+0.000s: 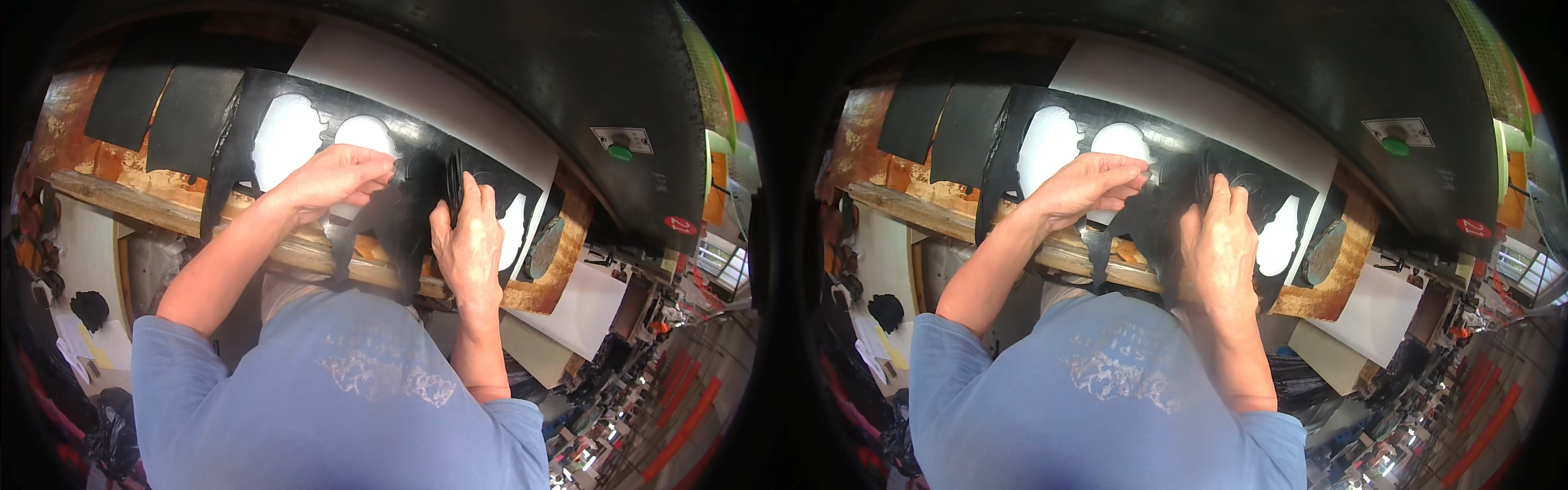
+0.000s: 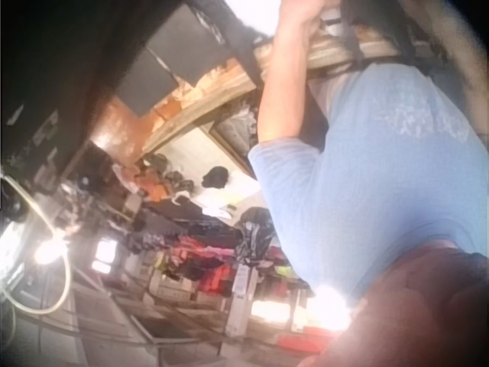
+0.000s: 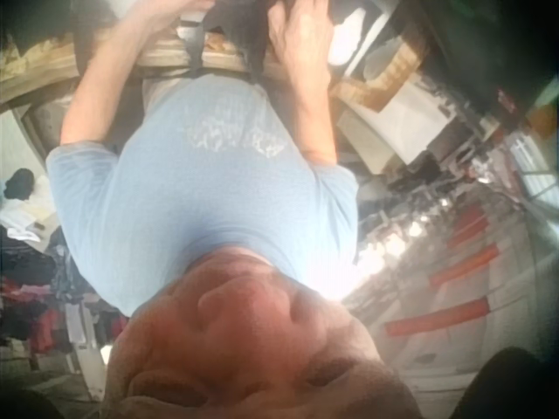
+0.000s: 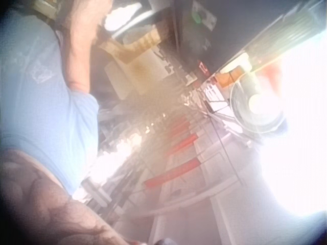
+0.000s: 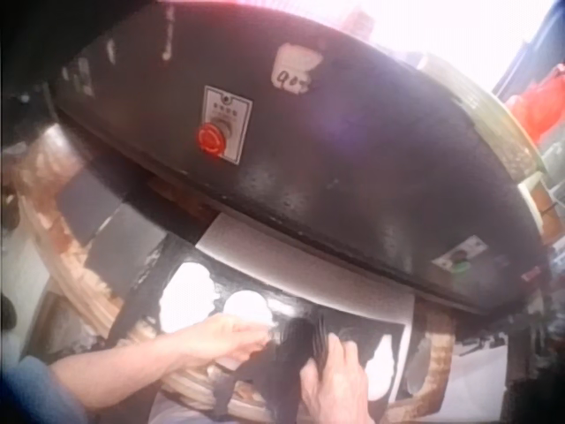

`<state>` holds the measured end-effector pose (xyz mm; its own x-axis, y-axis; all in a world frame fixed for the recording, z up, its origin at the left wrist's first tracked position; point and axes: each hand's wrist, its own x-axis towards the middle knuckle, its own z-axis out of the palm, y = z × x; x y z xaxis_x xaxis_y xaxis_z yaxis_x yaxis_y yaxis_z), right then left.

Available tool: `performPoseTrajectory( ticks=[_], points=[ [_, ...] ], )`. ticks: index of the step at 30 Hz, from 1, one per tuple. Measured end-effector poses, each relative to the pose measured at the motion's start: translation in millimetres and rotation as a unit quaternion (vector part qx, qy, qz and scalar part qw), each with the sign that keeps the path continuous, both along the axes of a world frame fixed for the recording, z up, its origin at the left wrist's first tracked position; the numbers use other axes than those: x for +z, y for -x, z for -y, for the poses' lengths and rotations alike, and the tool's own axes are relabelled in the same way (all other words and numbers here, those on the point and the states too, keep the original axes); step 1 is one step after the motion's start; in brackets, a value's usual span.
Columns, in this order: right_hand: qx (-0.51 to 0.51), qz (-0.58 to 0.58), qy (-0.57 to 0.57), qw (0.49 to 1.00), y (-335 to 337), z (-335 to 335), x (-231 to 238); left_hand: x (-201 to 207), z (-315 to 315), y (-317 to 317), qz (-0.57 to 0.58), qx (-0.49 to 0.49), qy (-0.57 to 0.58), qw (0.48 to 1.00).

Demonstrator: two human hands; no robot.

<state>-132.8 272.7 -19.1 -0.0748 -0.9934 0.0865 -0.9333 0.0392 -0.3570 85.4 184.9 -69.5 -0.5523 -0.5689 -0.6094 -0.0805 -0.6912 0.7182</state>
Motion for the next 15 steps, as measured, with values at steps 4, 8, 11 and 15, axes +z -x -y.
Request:
performPoseTrajectory(
  ticks=[4, 8, 11, 15],
  points=[
    [0.005, 0.004, 0.024, 1.000, 0, 1, -9, -10, 6, 8, -0.063, -0.004, -0.030, 0.998],
    [0.003, 0.015, 0.041, 0.999, -1, 3, -9, -18, 5, 18, -0.138, -0.013, -0.018, 0.990],
    [0.009, 0.034, 0.043, 0.998, -5, 2, -10, -21, 0, 24, -0.226, 0.031, -0.007, 0.974],
    [-0.008, 0.020, 0.019, 1.000, -8, 0, -11, -21, 1, 26, -0.173, 0.062, -0.057, 0.981]
  ],
)
